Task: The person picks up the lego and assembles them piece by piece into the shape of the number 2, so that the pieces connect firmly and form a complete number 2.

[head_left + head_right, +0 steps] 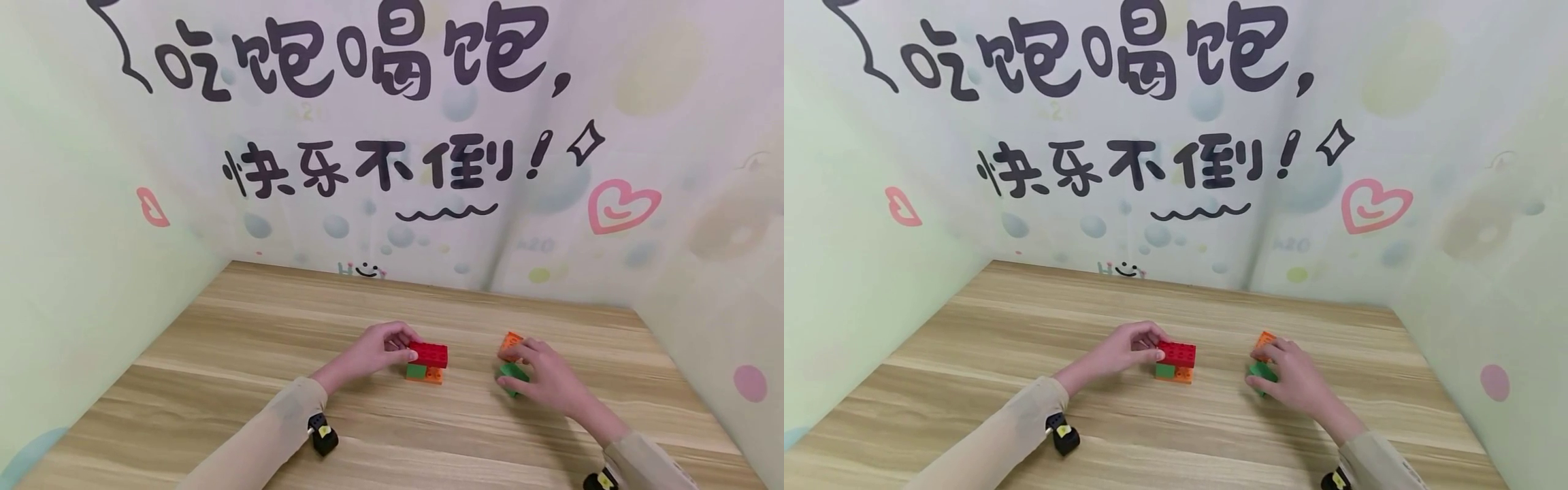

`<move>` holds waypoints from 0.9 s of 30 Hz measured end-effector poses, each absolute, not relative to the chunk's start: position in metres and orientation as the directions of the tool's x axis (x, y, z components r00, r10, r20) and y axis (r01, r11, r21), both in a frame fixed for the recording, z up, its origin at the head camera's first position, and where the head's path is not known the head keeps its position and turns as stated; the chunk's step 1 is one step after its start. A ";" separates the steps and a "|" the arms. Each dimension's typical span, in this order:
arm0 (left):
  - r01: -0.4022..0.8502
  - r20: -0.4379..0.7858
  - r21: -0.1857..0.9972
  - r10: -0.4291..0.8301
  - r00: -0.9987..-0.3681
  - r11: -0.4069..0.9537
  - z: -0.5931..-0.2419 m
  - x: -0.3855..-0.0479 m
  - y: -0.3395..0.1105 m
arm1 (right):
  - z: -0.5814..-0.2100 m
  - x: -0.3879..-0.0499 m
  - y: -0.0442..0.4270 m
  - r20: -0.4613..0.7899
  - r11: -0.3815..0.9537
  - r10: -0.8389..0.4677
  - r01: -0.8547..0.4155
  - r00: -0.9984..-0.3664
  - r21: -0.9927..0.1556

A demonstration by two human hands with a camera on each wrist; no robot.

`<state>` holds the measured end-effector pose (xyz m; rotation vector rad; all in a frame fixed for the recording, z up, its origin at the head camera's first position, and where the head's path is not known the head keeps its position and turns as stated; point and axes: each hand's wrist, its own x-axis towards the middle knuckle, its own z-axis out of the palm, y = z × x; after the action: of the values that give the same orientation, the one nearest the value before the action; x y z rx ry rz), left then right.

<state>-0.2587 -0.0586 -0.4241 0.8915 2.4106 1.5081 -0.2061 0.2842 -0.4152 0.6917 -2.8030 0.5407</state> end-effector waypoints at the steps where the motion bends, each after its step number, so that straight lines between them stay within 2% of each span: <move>1: 0.398 0.171 0.863 0.562 -0.809 0.311 -0.424 -0.259 -0.059 | -0.415 -0.206 0.285 0.274 0.829 -0.402 -0.474 -0.874 -0.296; 14: 0.404 0.174 0.861 0.567 -0.805 0.310 -0.425 -0.260 -0.059 | -0.414 -0.206 0.286 0.146 0.862 -0.369 -0.397 -0.918 -0.316; 27: 0.407 0.174 0.856 0.564 -0.807 0.319 -0.425 -0.259 -0.058 | -0.410 -0.210 0.285 0.066 0.848 -0.418 -0.415 -0.906 -0.330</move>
<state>-0.2593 -0.0581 -0.4250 0.8987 2.4201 1.4979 -0.2105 0.2846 -0.4101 0.6828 -3.0272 0.5384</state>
